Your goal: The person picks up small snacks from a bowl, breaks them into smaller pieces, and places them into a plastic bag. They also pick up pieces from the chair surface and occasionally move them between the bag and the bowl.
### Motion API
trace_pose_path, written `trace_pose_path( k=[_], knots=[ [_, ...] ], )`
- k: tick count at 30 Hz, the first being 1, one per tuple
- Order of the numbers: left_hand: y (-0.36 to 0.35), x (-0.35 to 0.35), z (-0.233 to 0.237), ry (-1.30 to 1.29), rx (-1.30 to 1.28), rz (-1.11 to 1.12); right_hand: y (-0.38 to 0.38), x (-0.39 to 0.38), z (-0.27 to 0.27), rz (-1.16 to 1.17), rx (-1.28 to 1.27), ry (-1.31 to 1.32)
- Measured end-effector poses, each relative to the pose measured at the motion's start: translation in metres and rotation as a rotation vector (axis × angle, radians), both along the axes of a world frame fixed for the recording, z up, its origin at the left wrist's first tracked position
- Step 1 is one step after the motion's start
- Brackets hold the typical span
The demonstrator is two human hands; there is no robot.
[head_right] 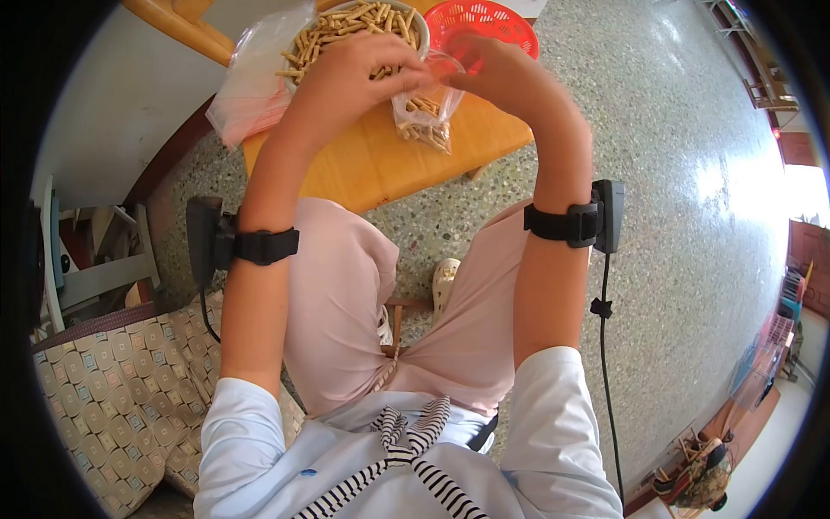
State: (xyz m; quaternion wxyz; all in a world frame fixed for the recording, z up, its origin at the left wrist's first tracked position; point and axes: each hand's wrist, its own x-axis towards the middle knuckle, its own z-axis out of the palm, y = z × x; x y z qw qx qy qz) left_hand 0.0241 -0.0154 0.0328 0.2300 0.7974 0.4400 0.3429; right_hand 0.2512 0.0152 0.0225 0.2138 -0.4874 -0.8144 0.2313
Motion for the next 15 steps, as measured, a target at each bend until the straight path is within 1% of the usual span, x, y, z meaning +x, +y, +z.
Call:
trace_pose_path(
  k=[2, 3, 5, 6, 8, 9, 11, 12, 14, 15],
  knots=[
    [0.004, -0.002, -0.014, 0.177, 0.285, -0.065, 0.006, 0.0, 0.0, 0.105, -0.149, 0.008],
    [0.001, -0.002, -0.009, 0.181, 0.284, -0.061, 0.005, 0.0, 0.001, 0.109, -0.149, 0.011],
    [-0.001, 0.0, 0.0, 0.053, 0.157, 0.109, 0.004, -0.001, 0.003, 0.053, -0.091, 0.033],
    [-0.001, -0.002, 0.004, 0.055, 0.158, 0.11, 0.004, -0.001, 0.002, 0.055, -0.09, 0.035],
    [-0.001, -0.009, 0.008, -0.057, -0.026, 0.351, 0.004, 0.002, -0.002, 0.014, -0.042, -0.025],
    [0.0, -0.015, 0.002, -0.058, -0.027, 0.35, 0.003, 0.002, -0.002, 0.013, -0.043, -0.026],
    [0.008, -0.031, -0.023, 0.115, -0.096, 0.415, 0.0, -0.001, 0.0, 0.02, -0.077, -0.009],
    [0.011, -0.037, -0.033, 0.116, -0.096, 0.418, 0.0, -0.002, -0.001, 0.023, -0.076, -0.008],
    [0.016, -0.047, -0.047, 0.153, 0.033, 0.384, 0.0, -0.005, -0.003, 0.012, -0.052, 0.052],
    [0.018, -0.049, -0.047, 0.154, 0.033, 0.386, 0.0, -0.005, -0.004, 0.013, -0.051, 0.052]
  ],
)
